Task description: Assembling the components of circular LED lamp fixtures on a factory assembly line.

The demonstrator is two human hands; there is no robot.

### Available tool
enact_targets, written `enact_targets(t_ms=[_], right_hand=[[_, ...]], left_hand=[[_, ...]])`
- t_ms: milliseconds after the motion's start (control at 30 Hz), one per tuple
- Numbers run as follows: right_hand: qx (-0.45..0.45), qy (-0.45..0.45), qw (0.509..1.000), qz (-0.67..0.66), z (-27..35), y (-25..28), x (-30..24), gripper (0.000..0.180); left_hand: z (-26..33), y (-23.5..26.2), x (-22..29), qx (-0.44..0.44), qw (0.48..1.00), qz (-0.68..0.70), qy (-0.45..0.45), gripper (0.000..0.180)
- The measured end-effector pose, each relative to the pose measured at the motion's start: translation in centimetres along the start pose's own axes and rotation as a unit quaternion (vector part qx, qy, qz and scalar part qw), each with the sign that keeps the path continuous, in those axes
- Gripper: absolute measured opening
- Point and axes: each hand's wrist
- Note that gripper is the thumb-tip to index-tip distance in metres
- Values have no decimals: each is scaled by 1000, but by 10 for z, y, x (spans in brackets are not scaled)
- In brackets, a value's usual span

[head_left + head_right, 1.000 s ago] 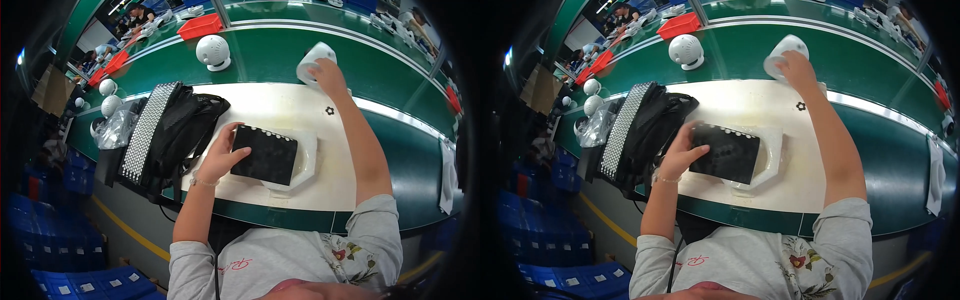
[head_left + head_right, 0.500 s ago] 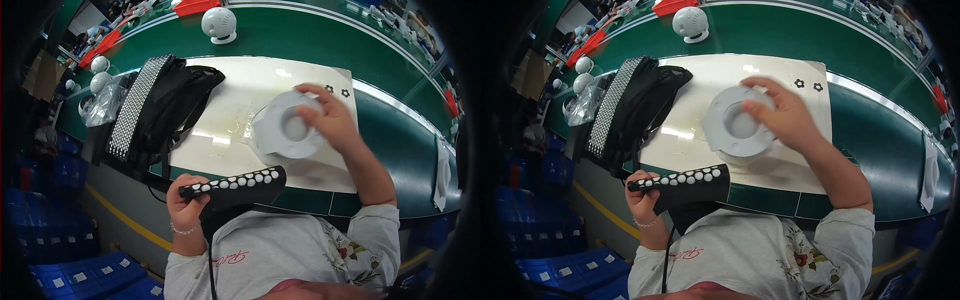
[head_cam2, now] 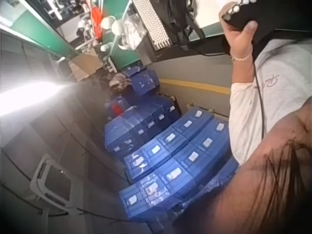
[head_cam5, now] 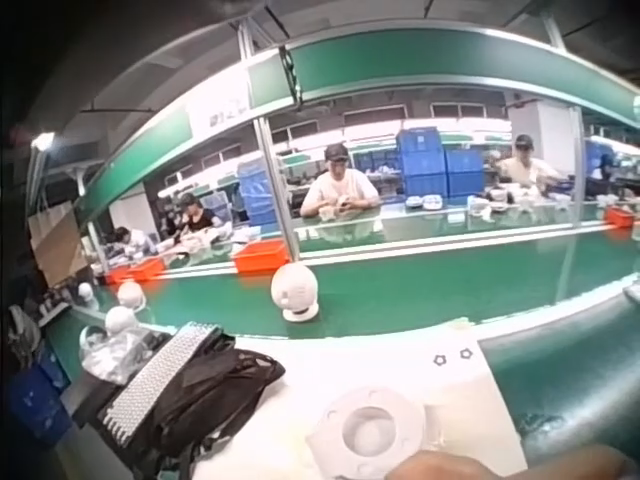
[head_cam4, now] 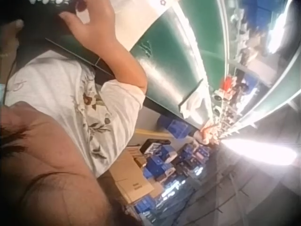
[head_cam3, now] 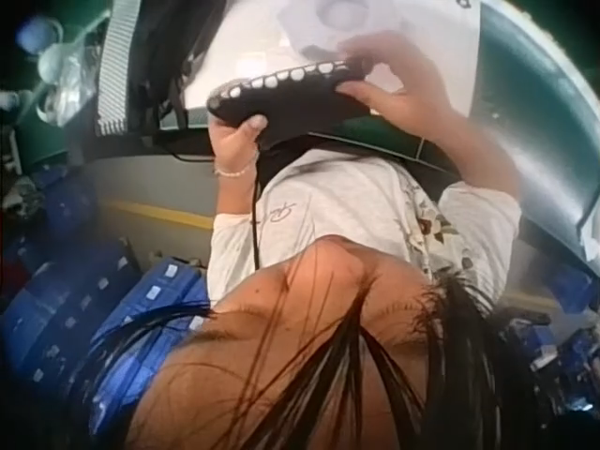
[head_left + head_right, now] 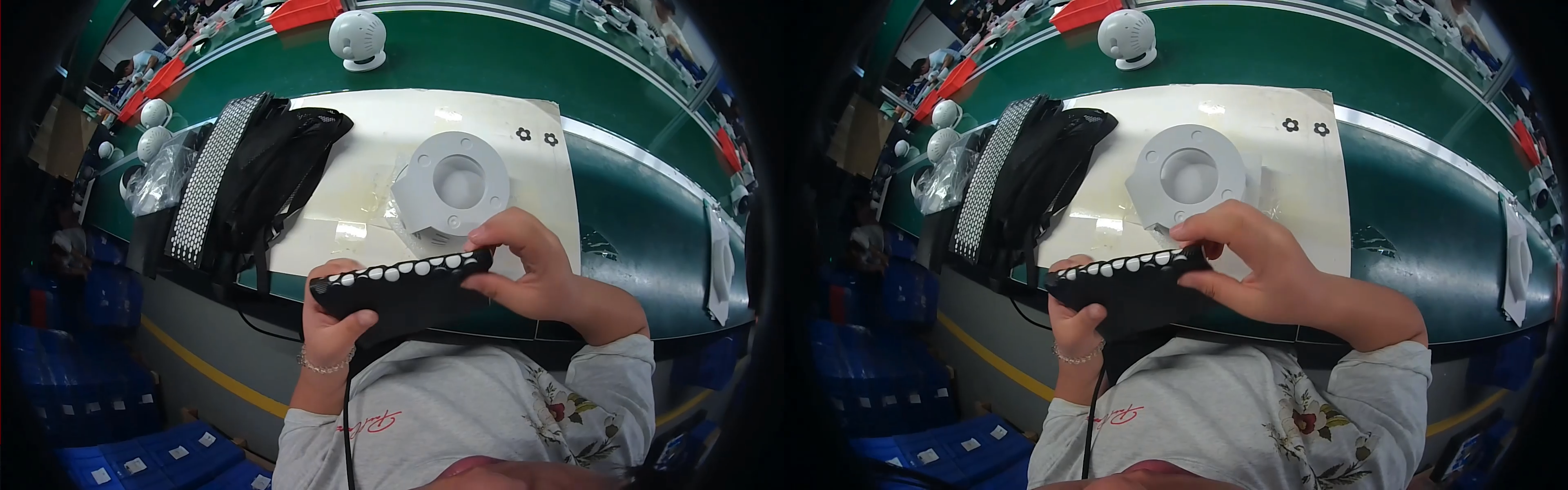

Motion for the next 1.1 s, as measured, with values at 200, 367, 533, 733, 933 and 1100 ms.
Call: enact_targets(t_ms=[200,367,533,733,933,1100], right_hand=[[-10,-78,997,-17,2,9,-5,33],[-19,-123,992,-16,-1,18,-14,28],[51,57,984,163,-2,26,-16,29],[48,86,979,178,-9,11,-15,23],[31,119,971,203,-7,6,-6,20],[11,80,984,156,-8,6,-4,22]], left_hand=[[2,-7,-2,20,997,-24,64,35],[1,-19,2,56,996,-67,9,21],[0,-23,1,9,988,-152,-9,17],[-3,-28,-1,-67,982,-174,-8,14],[-2,-30,-4,-94,980,-178,-6,14],[-1,-29,-6,-114,978,-168,-36,15]])
Point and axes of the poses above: each hand's wrist, its own z-axis away from the middle knuckle, its own y-axis out of the back of the hand, x = y × z, and after that the axes turned 13 degrees about -y, right-handed
